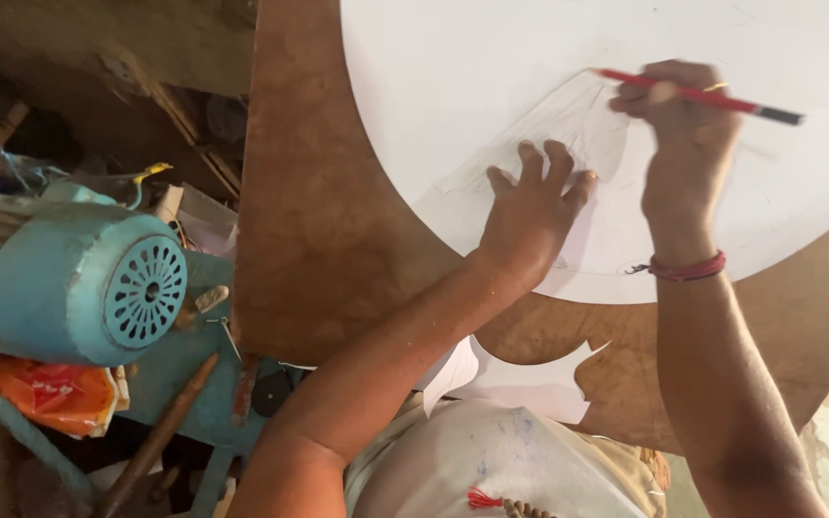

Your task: Tracing and sketching designs onto a large circular board using paper leaf templates and a pencil.

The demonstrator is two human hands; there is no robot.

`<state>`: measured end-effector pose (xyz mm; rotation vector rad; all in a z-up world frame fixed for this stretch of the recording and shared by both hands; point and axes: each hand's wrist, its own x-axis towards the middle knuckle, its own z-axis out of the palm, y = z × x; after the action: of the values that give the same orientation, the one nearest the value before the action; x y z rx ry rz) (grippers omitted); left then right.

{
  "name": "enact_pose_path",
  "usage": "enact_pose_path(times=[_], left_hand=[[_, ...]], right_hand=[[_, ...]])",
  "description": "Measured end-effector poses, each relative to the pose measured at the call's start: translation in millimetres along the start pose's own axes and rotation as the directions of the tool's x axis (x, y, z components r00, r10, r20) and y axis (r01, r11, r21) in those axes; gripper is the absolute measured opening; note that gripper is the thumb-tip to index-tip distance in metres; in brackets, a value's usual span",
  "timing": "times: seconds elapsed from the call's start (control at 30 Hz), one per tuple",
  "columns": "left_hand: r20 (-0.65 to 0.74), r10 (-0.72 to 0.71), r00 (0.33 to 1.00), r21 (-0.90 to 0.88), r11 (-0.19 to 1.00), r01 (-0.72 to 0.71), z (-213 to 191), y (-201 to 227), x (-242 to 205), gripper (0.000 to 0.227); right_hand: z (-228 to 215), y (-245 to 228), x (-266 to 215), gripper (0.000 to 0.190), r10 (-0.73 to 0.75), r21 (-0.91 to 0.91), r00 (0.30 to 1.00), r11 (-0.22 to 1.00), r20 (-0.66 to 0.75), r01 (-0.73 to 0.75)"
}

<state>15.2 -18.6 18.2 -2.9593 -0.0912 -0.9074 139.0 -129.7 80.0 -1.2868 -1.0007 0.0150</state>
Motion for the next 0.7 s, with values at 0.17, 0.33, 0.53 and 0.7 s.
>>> enact_pose_path(times=[0.17, 0.33, 0.53, 0.7], left_hand=[[0.017, 0.002, 1.000, 0.003, 1.000, -0.002, -4, -1, 2, 0.064], [0.033, 0.007, 0.999, -0.011, 1.000, -0.007, -5, -1, 2, 0.065], [0.057, 0.011, 0.998, -0.026, 1.000, -0.010, -10, -1, 2, 0.067], [0.101, 0.005, 0.995, -0.026, 1.000, -0.002, -13, -1, 0, 0.072]], right_hand=[[-10, -8, 2, 0.008, -0.037, -0.052, 0.981, 0.998, -0.190, 0.028], [-16, 6, 0, 0.008, -0.026, -0.131, 0.976, 0.991, -0.218, -0.003], [-4, -1, -11, 0.003, -0.021, -0.090, 0.993, 0.996, -0.117, 0.011], [14, -15, -10, 0.005, 0.001, -0.112, 0.998, 0.994, 0.070, 0.007]])
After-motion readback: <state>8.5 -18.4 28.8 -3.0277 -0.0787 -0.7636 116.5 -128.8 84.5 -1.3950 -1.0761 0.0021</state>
